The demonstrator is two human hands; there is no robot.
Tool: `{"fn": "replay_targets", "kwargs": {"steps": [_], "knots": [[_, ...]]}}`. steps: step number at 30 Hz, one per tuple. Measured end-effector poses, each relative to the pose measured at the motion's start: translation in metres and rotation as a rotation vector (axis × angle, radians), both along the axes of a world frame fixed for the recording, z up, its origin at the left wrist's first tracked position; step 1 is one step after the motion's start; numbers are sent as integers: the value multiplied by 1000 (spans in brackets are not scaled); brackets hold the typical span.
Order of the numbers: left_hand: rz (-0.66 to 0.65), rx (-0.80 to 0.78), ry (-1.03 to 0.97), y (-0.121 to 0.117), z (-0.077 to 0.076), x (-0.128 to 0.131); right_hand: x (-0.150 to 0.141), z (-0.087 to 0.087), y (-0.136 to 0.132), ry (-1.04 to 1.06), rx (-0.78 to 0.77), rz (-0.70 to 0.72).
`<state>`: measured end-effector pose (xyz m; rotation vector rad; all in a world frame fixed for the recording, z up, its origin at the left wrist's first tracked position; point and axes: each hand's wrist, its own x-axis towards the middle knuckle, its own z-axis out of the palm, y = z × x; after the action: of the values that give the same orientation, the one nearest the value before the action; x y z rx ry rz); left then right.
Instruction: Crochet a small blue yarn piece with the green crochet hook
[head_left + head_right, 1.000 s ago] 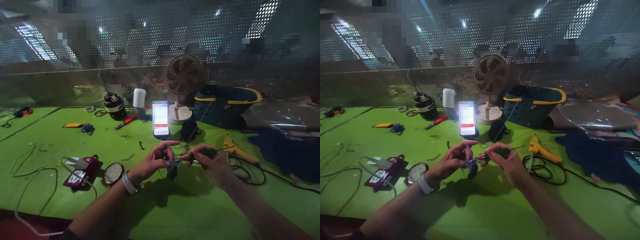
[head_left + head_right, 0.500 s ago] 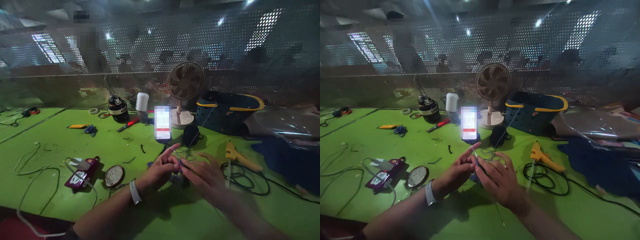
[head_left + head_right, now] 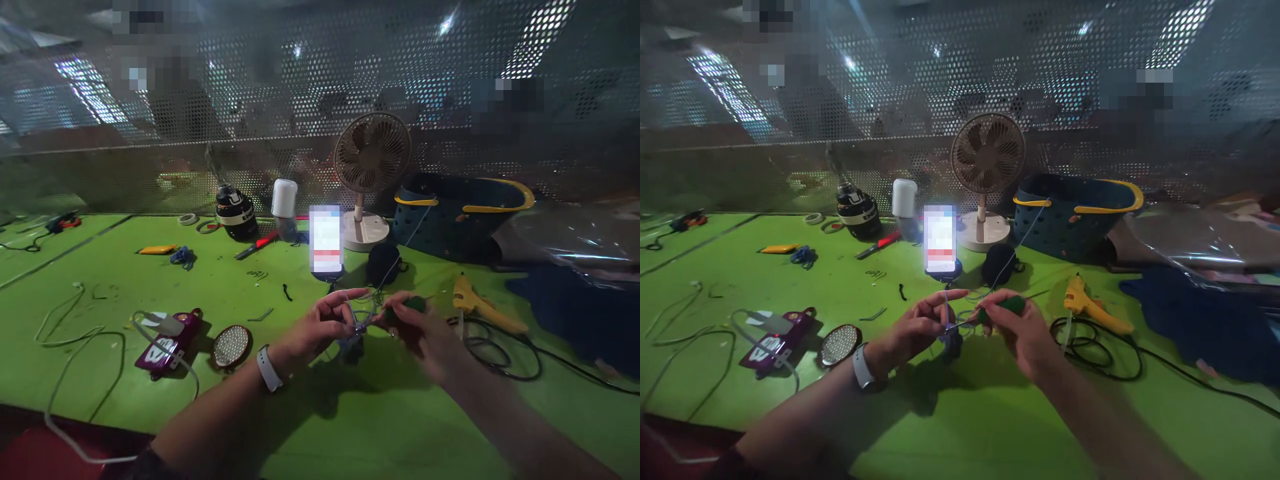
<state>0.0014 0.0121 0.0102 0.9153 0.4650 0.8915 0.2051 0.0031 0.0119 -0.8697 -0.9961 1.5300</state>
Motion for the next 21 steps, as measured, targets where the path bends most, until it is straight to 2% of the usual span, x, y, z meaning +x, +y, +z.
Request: {"fn": "replay_targets", "kwargs": {"steps": [1,3,6,9,11,14,17,21], "knots": [[22,20,31,-2,0,1,-4,-2,0,41,-40,1],[82,70,86,-5,-1,2,-11,-4,-1,9,9,-58],[147,142,120,-7,-2,3,-17,-2,-6,-215,330,-204],[148,160,145,-6,-3,2,-16,1,-9,-349,555,-209],[135,173,179,-4,-3,0,-15,2,-10,-371,570,-201],[150,172,206,-4,-2,1,-14,3,-10,-395,545,-273],[251,134,209,-5,-1,5,-15,4,-11,-442,506,-319],[340,125,228,-7,-1,10,-20,5,-12,-402,443,-295]]}}
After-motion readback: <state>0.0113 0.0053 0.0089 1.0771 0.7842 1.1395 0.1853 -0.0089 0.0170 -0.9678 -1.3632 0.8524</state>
